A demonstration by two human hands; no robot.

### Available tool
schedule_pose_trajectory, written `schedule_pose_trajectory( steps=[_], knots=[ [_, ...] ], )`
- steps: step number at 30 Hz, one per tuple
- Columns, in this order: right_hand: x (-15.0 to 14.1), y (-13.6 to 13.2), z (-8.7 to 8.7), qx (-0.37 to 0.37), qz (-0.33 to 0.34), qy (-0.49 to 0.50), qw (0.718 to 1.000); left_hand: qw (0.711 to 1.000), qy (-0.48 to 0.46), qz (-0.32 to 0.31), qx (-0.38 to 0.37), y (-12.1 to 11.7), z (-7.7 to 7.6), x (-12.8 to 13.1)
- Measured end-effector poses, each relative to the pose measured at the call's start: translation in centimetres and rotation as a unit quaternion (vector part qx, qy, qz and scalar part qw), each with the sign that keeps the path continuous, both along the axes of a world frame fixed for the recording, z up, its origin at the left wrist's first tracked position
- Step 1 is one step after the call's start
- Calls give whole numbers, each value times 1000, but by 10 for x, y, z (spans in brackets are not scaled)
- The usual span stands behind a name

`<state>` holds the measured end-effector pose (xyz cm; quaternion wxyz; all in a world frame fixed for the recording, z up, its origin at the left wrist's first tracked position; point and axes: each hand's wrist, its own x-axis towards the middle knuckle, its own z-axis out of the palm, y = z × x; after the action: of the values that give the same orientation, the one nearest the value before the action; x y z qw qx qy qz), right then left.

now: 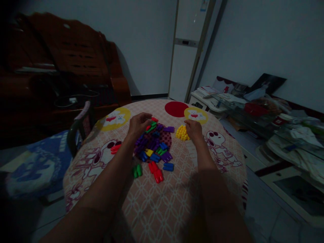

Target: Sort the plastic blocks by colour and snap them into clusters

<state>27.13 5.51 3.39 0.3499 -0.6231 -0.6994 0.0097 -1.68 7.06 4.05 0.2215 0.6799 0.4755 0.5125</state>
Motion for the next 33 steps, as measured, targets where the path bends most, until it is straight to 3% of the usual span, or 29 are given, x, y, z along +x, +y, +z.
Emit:
schedule_pose_trajectory(
  steps=[4,8,13,19,22,25,28,33],
  knots=[
    [-48,-31,12,-38,112,10,993,997,-75,27,-8,9,-1,-17],
    [-111,-61,8,-86,228,-68,967,984,-172,38,-28,16,-3,-32],
    [-161,-82,-8,-153,236,-237,930,973,-223,55,-33,17,-2,-41],
    [-175,-92,-4,-175,247,-290,908,974,-216,52,-30,17,-1,-36],
    [-172,-90,0,-174,232,-239,927,975,-214,47,-34,16,0,-33],
    [-151,-79,6,-130,214,-111,962,978,-203,35,-39,14,0,-28],
    [-108,-61,13,-79,166,53,981,985,-166,23,-36,12,-3,-16],
    [-15,-37,10,16,18,221,975,998,-55,-39,-21,2,-7,15]
  ],
)
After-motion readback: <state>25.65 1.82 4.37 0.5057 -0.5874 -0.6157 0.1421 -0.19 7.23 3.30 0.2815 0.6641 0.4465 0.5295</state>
